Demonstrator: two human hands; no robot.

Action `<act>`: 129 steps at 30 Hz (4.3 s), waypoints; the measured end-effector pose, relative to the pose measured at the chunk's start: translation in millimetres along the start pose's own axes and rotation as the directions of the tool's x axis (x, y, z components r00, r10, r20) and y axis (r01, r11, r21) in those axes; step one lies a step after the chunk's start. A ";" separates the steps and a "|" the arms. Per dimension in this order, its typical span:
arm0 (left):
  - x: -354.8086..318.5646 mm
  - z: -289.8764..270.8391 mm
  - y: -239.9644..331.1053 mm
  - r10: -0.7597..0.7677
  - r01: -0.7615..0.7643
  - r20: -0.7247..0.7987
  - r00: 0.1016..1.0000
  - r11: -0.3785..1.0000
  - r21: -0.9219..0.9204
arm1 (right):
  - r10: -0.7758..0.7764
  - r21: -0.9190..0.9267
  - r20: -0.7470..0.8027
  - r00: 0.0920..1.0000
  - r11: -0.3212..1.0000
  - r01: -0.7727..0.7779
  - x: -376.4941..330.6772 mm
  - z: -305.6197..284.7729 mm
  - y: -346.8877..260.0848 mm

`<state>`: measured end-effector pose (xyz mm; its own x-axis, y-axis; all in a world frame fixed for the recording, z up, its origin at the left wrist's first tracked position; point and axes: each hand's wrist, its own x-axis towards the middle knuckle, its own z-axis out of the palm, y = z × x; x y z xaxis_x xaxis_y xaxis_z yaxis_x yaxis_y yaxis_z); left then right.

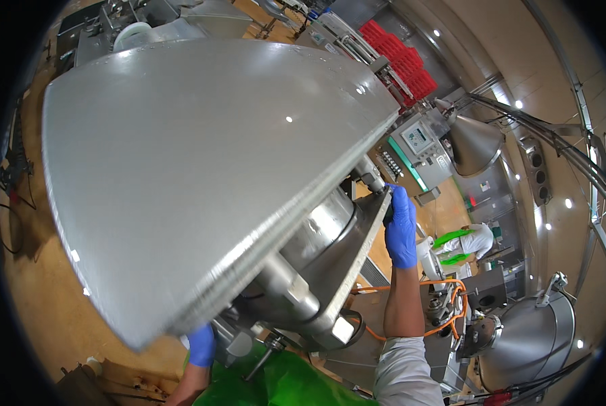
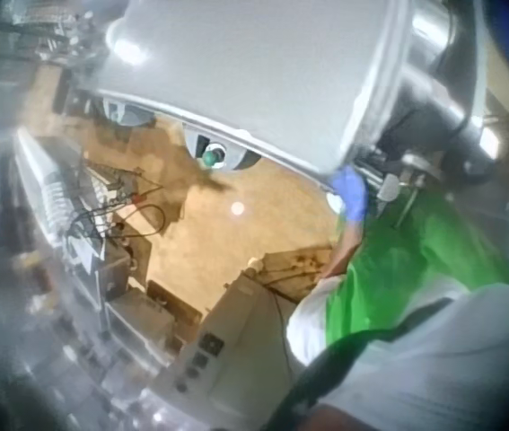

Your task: The person assembles a stainless steel machine by attaching and tightening multiple metal components, including cylindrical parts and a large triangular cover. They use their gloved hands to align and secure the pieces, occasionally moving around the machine to access different sides.

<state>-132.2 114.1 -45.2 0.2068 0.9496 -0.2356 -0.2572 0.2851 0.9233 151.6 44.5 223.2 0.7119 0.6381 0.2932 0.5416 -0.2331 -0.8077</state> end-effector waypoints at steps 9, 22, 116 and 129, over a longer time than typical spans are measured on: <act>7.9 -9.3 -27.5 0.065 -0.064 0.025 0.998 0.997 -0.033 | -0.084 0.523 -0.193 0.978 0.834 0.174 6.7 31.6 37.2; 10.1 -13.0 -6.0 -0.301 0.359 0.198 0.933 0.812 -0.461 | 0.273 0.832 -0.173 0.946 0.555 -0.008 17.5 50.4 28.9; 23.9 -14.3 0.8 -0.517 0.603 0.327 0.791 0.750 -0.271 | -0.570 -0.092 -0.519 0.637 0.778 0.621 -47.6 -30.1 2.9; 18.1 -20.5 -9.6 -0.304 0.315 0.094 0.948 0.939 -0.138 | -0.832 -0.005 -0.509 0.220 0.259 0.966 -41.6 -36.9 -31.0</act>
<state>-145.3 131.3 -64.5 0.3628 0.8013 -0.4757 -0.3067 0.5847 0.7510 121.7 -2.0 255.0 -0.0662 -0.0391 0.9970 0.8300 0.5525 0.0767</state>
